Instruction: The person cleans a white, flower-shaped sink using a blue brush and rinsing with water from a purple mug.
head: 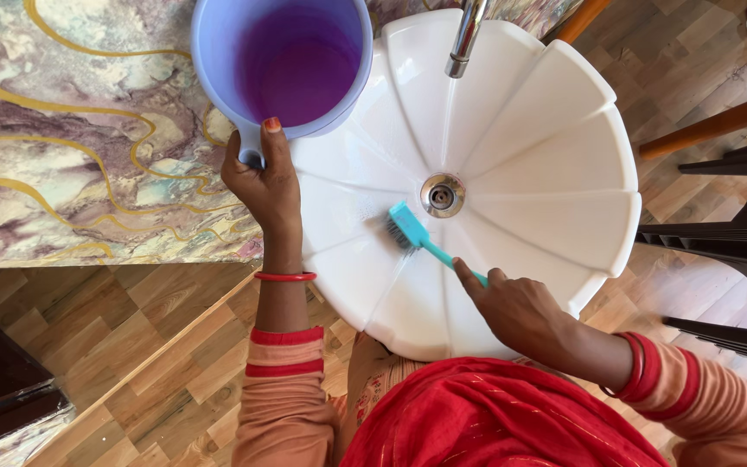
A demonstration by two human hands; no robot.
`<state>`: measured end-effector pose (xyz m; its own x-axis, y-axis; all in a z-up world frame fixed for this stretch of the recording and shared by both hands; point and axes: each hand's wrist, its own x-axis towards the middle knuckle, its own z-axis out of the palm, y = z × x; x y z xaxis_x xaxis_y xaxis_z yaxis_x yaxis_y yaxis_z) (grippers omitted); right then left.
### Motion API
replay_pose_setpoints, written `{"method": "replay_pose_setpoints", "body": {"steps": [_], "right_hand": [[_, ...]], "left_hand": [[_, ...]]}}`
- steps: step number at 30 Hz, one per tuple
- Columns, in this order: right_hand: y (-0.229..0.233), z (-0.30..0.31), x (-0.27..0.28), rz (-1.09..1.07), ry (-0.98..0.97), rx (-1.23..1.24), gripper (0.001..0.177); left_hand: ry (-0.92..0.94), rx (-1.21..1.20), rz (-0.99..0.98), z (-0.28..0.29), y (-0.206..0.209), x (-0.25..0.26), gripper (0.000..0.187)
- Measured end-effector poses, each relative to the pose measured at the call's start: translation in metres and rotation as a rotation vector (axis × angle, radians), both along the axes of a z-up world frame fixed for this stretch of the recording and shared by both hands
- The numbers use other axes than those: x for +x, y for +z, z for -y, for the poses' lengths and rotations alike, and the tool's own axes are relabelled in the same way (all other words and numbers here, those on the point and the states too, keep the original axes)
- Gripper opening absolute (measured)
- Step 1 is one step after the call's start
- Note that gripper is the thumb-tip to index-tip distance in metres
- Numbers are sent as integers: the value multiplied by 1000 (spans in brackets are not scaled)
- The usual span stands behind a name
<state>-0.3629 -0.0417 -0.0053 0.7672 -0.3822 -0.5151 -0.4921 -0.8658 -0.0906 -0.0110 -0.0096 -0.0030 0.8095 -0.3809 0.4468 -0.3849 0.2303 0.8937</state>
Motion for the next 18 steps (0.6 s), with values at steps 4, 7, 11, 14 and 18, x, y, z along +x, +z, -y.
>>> {"method": "replay_pose_setpoints", "body": {"steps": [4, 7, 11, 14, 18], "right_hand": [[-33, 19, 29, 186, 4, -302, 67], [-45, 43, 51, 214, -45, -337, 71], [-17, 5, 5, 169, 32, -223, 67], [5, -25, -26, -36, 0, -61, 74], [-27, -13, -14, 135, 30, -295, 64]], "left_hand": [[18, -27, 26, 2, -5, 7, 38], [38, -16, 28, 1, -8, 9, 39], [22, -44, 52, 1, -2, 8, 39], [6, -54, 53, 2, 0, 8, 38], [7, -44, -6, 5, -1, 12, 39]]}}
